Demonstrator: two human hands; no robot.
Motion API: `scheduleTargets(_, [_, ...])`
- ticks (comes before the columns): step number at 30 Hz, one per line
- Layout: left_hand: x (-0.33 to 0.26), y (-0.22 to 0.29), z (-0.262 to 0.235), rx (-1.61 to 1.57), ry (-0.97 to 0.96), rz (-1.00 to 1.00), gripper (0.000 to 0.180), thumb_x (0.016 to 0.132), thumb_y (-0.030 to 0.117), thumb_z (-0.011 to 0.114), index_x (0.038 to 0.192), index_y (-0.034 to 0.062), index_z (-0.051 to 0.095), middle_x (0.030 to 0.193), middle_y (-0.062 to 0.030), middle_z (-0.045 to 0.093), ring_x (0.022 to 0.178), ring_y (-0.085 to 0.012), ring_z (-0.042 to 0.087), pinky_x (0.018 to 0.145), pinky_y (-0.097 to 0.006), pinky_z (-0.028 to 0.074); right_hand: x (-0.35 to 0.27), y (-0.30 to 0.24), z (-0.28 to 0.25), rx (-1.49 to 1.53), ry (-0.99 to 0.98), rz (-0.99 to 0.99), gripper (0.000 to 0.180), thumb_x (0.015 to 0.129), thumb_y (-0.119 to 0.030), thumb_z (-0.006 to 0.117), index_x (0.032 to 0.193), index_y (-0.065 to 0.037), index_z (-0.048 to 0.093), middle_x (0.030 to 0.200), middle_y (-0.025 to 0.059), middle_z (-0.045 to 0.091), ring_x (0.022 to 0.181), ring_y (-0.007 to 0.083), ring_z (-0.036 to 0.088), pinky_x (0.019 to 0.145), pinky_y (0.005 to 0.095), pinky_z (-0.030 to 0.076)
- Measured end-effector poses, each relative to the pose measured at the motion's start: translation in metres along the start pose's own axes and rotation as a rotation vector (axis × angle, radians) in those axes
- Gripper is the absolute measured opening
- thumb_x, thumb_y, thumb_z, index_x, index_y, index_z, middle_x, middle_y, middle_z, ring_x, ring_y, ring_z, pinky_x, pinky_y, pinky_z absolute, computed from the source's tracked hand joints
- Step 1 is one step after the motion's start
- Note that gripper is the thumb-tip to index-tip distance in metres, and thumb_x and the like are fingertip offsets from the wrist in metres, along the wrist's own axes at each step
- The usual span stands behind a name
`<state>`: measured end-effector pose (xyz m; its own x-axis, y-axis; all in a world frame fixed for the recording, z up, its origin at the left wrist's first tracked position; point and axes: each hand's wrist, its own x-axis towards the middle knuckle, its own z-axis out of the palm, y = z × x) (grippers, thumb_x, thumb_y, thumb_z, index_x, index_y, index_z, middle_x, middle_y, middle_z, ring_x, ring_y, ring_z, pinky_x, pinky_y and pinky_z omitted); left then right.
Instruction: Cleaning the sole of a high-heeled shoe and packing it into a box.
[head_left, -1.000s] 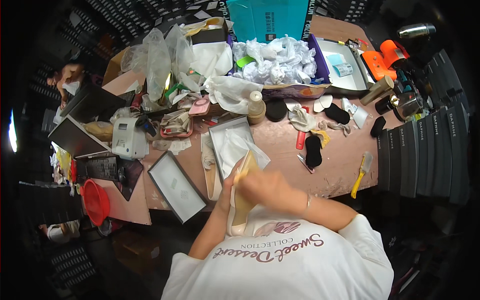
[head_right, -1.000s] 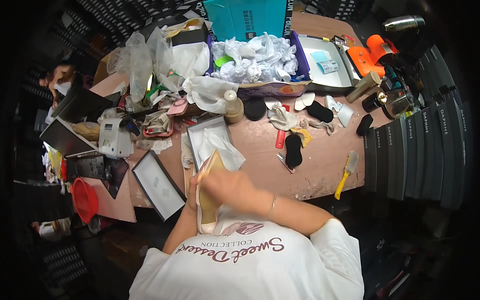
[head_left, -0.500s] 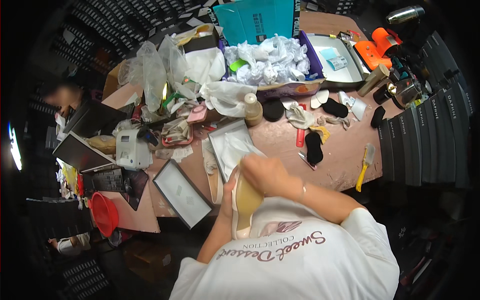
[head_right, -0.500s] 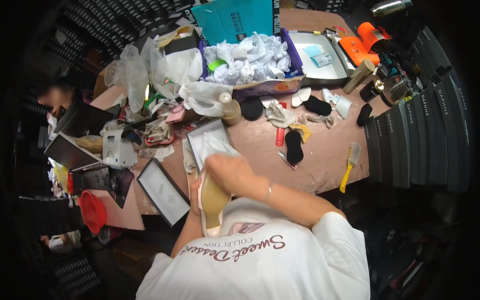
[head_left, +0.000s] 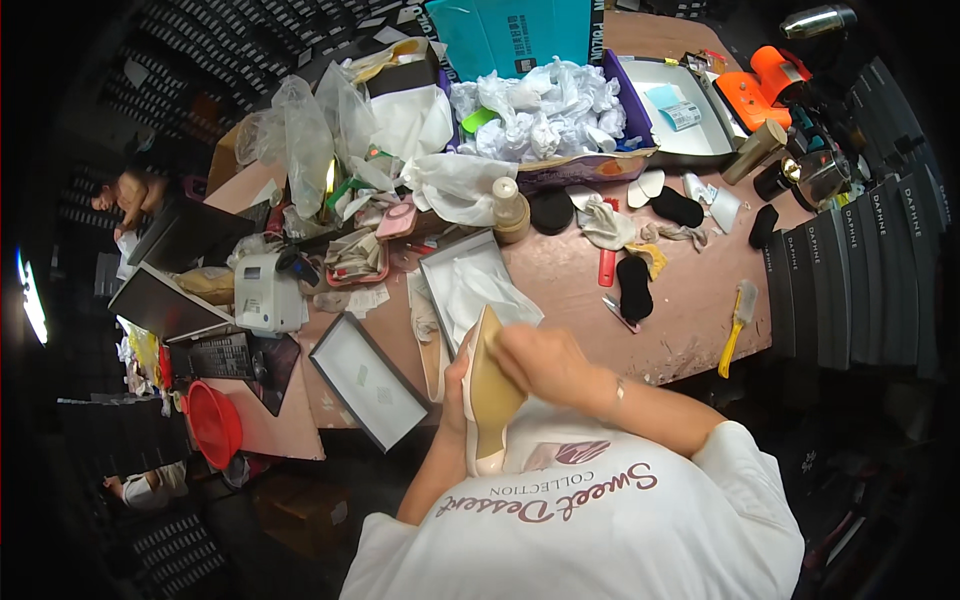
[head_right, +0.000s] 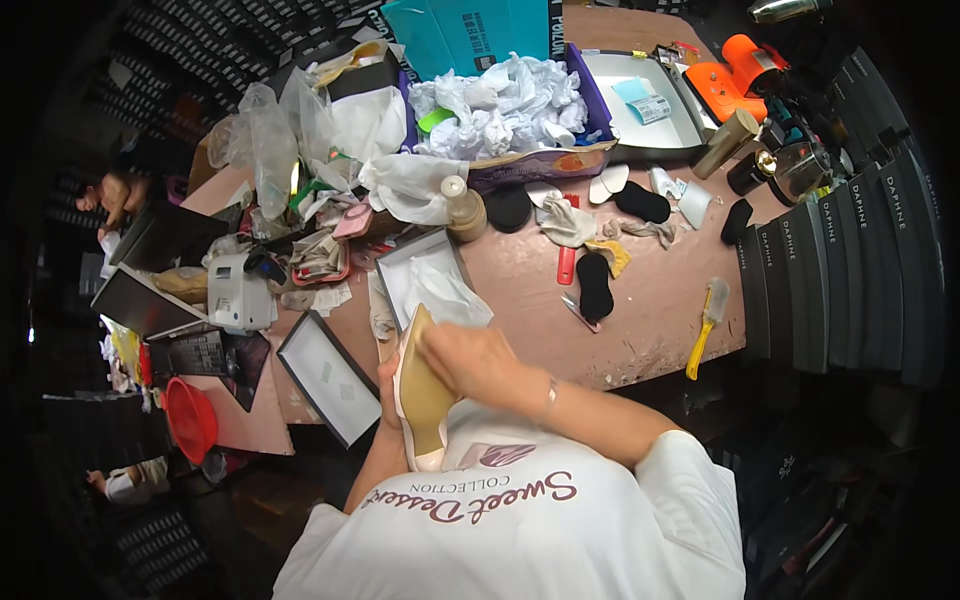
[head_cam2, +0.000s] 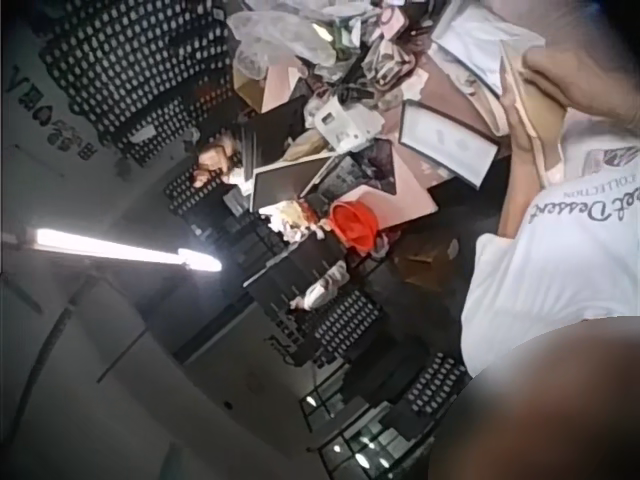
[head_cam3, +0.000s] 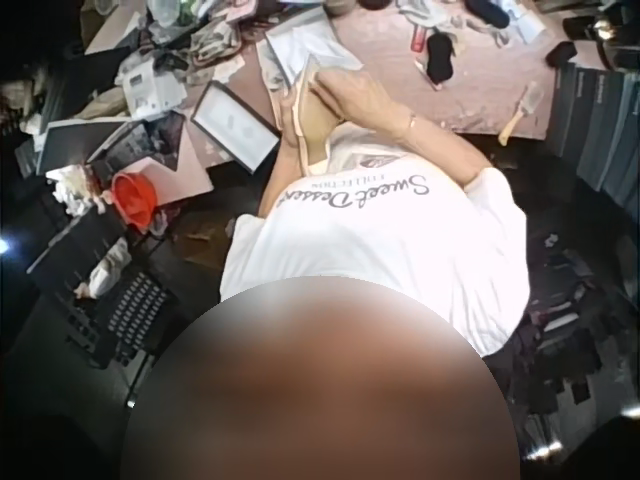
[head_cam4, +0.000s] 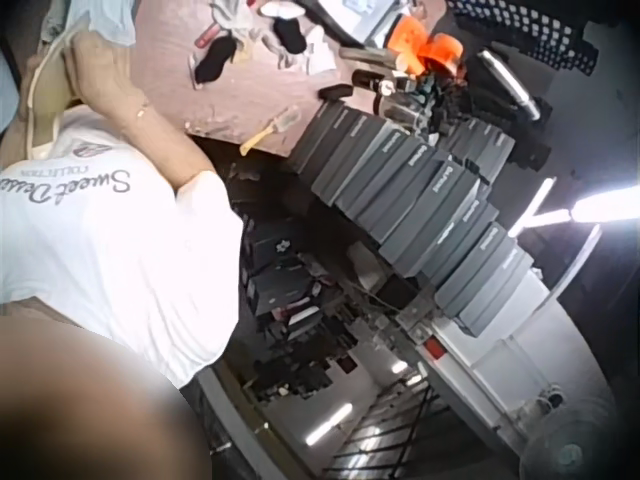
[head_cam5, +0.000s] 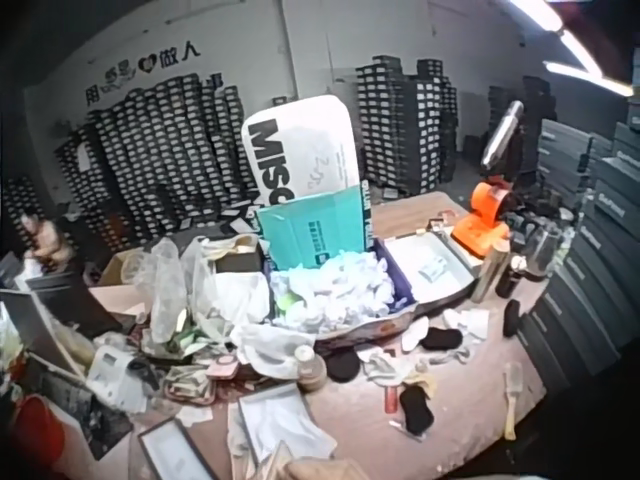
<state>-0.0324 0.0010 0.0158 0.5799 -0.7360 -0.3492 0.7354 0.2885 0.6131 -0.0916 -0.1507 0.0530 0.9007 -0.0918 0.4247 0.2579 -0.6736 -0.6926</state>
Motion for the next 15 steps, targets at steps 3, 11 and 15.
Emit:
scheduleTargets(3, [-0.005, 0.004, 0.016, 0.105, 0.037, 0.038, 0.068, 0.089, 0.049, 0.042, 0.144, 0.0100, 0.034, 0.115, -0.0136, 0.058, 0.096, -0.0208, 0.061, 0.081, -0.033, 0.052, -0.027, -0.026, -0.016, 0.046, -0.184, 0.003, 0.015, 0.088, -0.017, 0.060, 0.085, -0.006, 0.052, 0.070, 0.0113, 0.059, 0.059, 0.0308, 0.061, 0.052, 0.0400, 0.049])
scheduleTargets(11, [-0.003, 0.000, 0.009, 0.077, 0.051, 0.015, 0.064, 0.090, 0.049, 0.042, 0.139, 0.0076, 0.039, 0.111, -0.0145, 0.061, 0.087, -0.0215, 0.063, 0.071, -0.033, 0.055, -0.016, -0.019, 0.000, -0.089, -0.322, 0.005, 0.013, 0.086, -0.018, 0.059, 0.080, -0.008, 0.051, 0.068, 0.0096, 0.059, 0.057, 0.0250, 0.064, 0.048, 0.0382, 0.050])
scheduleTargets(15, [-0.002, -0.004, 0.003, 0.045, 0.028, 0.000, 0.072, 0.088, 0.051, 0.043, 0.145, 0.0091, 0.031, 0.116, -0.0152, 0.058, 0.100, -0.0209, 0.060, 0.089, -0.035, 0.051, 0.019, 0.004, 0.004, -0.135, -0.062, 0.130, 0.017, 0.085, -0.020, 0.060, 0.079, -0.008, 0.051, 0.063, 0.0105, 0.058, 0.057, 0.0272, 0.063, 0.047, 0.0408, 0.049])
